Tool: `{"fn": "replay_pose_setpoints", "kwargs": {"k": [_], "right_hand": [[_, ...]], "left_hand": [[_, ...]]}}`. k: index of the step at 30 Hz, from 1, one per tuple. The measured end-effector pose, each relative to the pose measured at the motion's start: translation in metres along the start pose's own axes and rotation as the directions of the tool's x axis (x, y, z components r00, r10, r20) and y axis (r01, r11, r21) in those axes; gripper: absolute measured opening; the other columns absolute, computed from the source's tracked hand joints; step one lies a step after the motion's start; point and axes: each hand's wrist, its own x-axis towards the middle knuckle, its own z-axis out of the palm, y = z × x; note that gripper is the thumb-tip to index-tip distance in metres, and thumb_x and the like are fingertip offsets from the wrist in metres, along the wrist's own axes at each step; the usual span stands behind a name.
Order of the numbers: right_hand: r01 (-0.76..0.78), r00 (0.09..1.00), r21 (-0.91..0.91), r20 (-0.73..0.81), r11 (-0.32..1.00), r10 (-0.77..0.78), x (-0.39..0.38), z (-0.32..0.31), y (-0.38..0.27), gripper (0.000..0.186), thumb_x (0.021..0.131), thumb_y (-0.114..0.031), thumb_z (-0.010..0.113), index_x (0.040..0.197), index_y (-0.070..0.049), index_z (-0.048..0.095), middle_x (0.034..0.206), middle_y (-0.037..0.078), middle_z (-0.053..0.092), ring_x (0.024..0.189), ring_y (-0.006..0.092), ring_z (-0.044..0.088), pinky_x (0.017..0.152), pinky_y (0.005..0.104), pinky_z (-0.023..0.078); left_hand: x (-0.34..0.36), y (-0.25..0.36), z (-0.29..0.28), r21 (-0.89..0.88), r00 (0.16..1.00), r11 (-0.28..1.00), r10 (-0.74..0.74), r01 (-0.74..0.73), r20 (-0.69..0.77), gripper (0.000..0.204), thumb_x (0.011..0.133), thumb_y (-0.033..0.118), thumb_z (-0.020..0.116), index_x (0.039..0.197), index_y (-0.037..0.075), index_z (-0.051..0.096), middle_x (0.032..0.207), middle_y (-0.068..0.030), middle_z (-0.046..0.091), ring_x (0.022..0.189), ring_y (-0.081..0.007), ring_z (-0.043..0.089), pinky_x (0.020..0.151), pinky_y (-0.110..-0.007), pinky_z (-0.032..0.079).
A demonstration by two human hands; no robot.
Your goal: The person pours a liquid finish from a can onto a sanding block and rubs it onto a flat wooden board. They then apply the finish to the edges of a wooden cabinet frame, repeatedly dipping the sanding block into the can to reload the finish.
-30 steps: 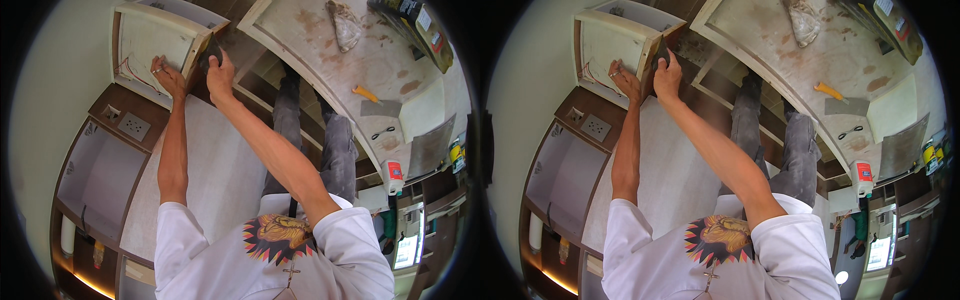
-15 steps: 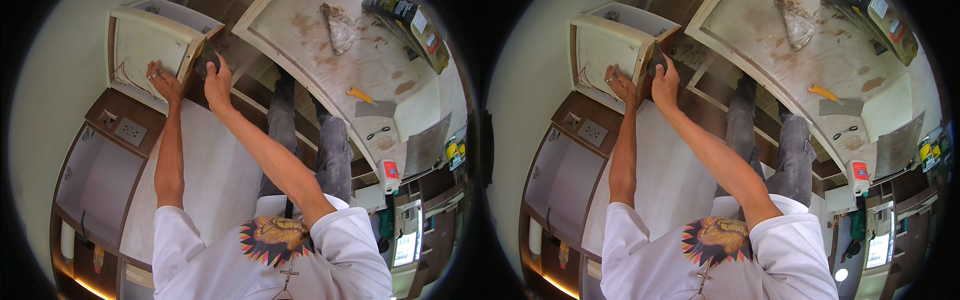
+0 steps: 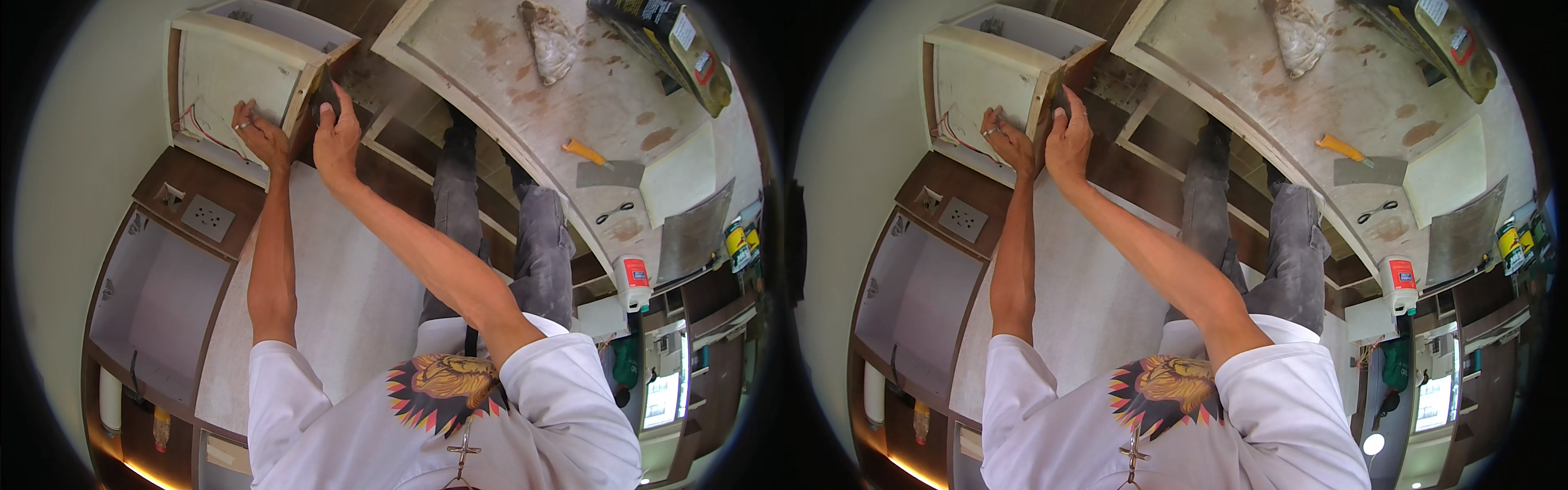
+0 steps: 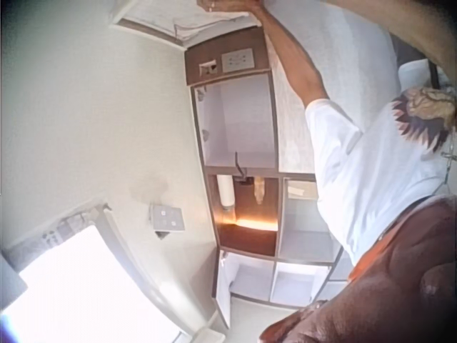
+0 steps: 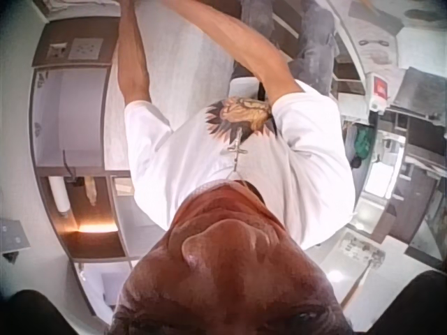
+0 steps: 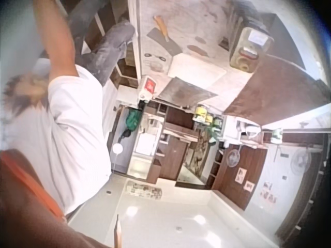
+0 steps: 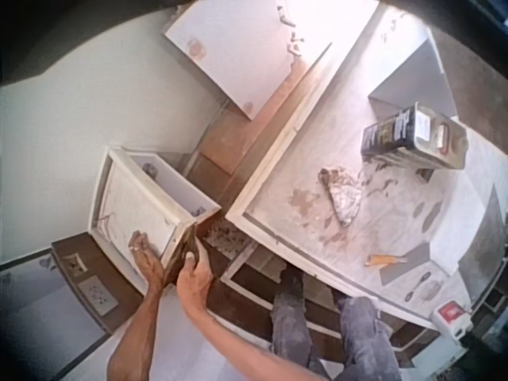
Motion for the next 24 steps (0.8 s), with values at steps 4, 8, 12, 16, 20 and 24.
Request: {"fn": "replay_pose_setpoints", "kwargs": {"k": [4,8,12,16,20,24], "right_hand": [[0.049,0.998,0.035,0.034,0.998,-0.050,-0.016,-0.011,-0.018,0.040,0.106,-0.011,0.048,0.145,-0.002,0.056,0.143,0.022,0.061,0.134,0.0394,0.058,0.113,0.0434,0.043],[0.133,0.980,0.042,0.142,0.990,-0.138,-0.022,-0.030,-0.008,0.040,0.107,-0.013,0.049,0.144,-0.001,0.057,0.142,0.021,0.062,0.134,0.0383,0.058,0.115,0.0433,0.042],[0.043,0.999,0.048,0.026,0.998,-0.044,-0.009,-0.031,0.006,0.042,0.107,-0.013,0.050,0.146,0.000,0.055,0.141,0.022,0.063,0.130,0.0333,0.059,0.113,0.0399,0.042],[-0.163,0.987,0.180,0.031,0.970,0.160,0.014,-0.027,0.023,0.045,0.107,-0.011,0.051,0.150,0.002,0.051,0.137,0.017,0.064,0.124,0.0242,0.058,0.110,0.0346,0.042],[-0.176,0.984,0.164,0.006,0.971,0.178,0.034,-0.012,0.041,0.046,0.107,-0.012,0.051,0.151,0.000,0.053,0.130,0.020,0.066,0.118,0.0260,0.061,0.107,0.0360,0.044],[-0.137,0.991,0.063,0.002,0.989,0.137,0.024,0.008,0.037,0.045,0.105,-0.011,0.051,0.149,-0.001,0.055,0.127,0.022,0.068,0.118,0.0305,0.063,0.108,0.0390,0.044]], "left_hand": [[0.000,-0.006,0.001,0.001,1.000,1.000,0.016,-0.016,-0.004,0.032,0.100,0.002,0.042,0.121,-0.005,0.065,0.141,-0.0247,0.055,0.131,-0.0418,0.052,0.109,-0.049,0.044],[0.000,-0.002,0.001,-0.032,1.000,0.999,-0.025,0.025,-0.007,0.032,0.099,0.001,0.042,0.121,-0.005,0.065,0.140,-0.0246,0.055,0.131,-0.0414,0.053,0.109,-0.049,0.044],[-0.001,-0.006,0.000,-0.009,1.000,1.000,0.001,-0.001,-0.004,0.031,0.101,0.001,0.043,0.123,-0.004,0.064,0.140,-0.0244,0.056,0.132,-0.0402,0.052,0.110,-0.048,0.044],[-0.004,-0.007,0.000,0.000,0.999,0.999,0.033,-0.033,-0.007,0.031,0.101,0.000,0.043,0.123,-0.005,0.064,0.140,-0.0252,0.056,0.133,-0.0407,0.052,0.111,-0.049,0.043],[-0.002,-0.001,0.000,0.002,1.000,1.000,0.016,-0.016,0.005,0.032,0.101,0.000,0.042,0.122,-0.007,0.064,0.140,-0.0259,0.055,0.133,-0.0417,0.051,0.111,-0.049,0.043],[0.004,0.004,0.001,-0.012,1.000,1.000,0.029,-0.029,-0.002,0.031,0.101,0.000,0.042,0.122,-0.007,0.064,0.139,-0.0261,0.056,0.133,-0.0418,0.052,0.111,-0.049,0.043]]}}
